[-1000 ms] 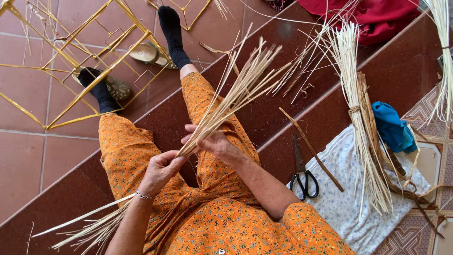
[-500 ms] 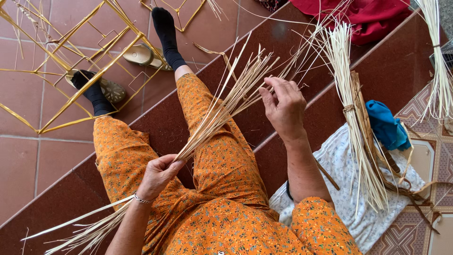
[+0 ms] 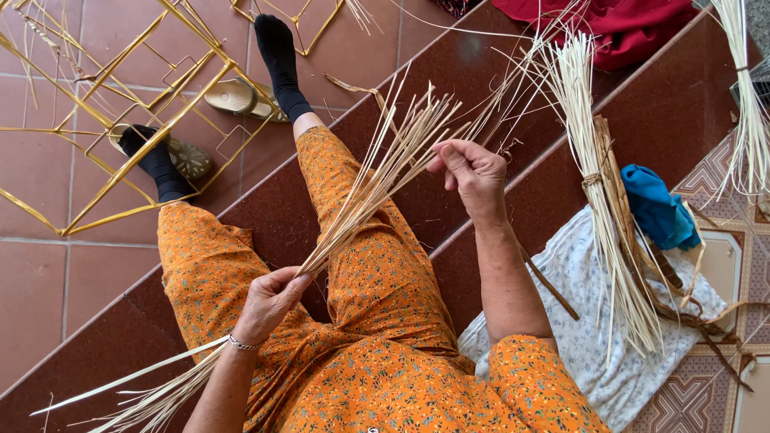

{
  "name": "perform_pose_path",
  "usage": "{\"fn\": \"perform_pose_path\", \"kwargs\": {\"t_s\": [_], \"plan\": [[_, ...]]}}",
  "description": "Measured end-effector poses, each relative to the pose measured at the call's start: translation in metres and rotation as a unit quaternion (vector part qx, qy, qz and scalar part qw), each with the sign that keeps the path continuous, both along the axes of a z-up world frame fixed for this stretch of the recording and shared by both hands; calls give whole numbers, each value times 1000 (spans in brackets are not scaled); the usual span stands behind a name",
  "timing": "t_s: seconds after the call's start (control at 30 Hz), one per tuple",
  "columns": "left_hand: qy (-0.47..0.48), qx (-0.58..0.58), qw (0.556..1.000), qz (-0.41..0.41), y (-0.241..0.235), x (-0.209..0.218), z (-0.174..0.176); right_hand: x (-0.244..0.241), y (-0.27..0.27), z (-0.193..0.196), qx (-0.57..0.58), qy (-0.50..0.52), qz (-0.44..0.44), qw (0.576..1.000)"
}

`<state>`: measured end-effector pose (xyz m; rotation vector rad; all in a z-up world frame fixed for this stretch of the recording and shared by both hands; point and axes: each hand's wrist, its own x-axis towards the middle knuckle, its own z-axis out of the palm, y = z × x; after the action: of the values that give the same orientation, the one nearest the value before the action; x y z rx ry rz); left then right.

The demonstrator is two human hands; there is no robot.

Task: The person sits on the floor and aligns a bundle of dried plant fibers, then ties them together using a thin strip of material. The person repeatedly adjusts the bundle and secures it with the strip.

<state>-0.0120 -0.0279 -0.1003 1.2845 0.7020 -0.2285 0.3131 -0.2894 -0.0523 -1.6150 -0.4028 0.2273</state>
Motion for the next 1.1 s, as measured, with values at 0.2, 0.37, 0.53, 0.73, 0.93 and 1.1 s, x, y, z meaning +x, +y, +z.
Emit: {"fn": "perform_pose_path", "kwargs": {"t_s": [0.2, 0.37, 0.53, 0.73, 0.93, 1.1], "plan": [[7, 22, 1000, -13, 0, 0, 2, -2, 2, 1, -74, -130, -49, 988], [3, 37, 999, -16, -1, 0, 4, -5, 9, -5, -228, -223, -21, 948], [8, 34, 999, -14, -1, -1, 3, -3, 11, -16, -199, -290, -46, 935], [13, 25, 999, -16, 0, 2, 5, 5, 0, -19, 43, 25, -96, 994], [14, 22, 1000, -17, -2, 5, 8, 21, -33, 2, 232, 202, -139, 941], [19, 15, 999, -30, 0, 5, 8, 42, -33, 24, -7, -63, -237, 969]]}}
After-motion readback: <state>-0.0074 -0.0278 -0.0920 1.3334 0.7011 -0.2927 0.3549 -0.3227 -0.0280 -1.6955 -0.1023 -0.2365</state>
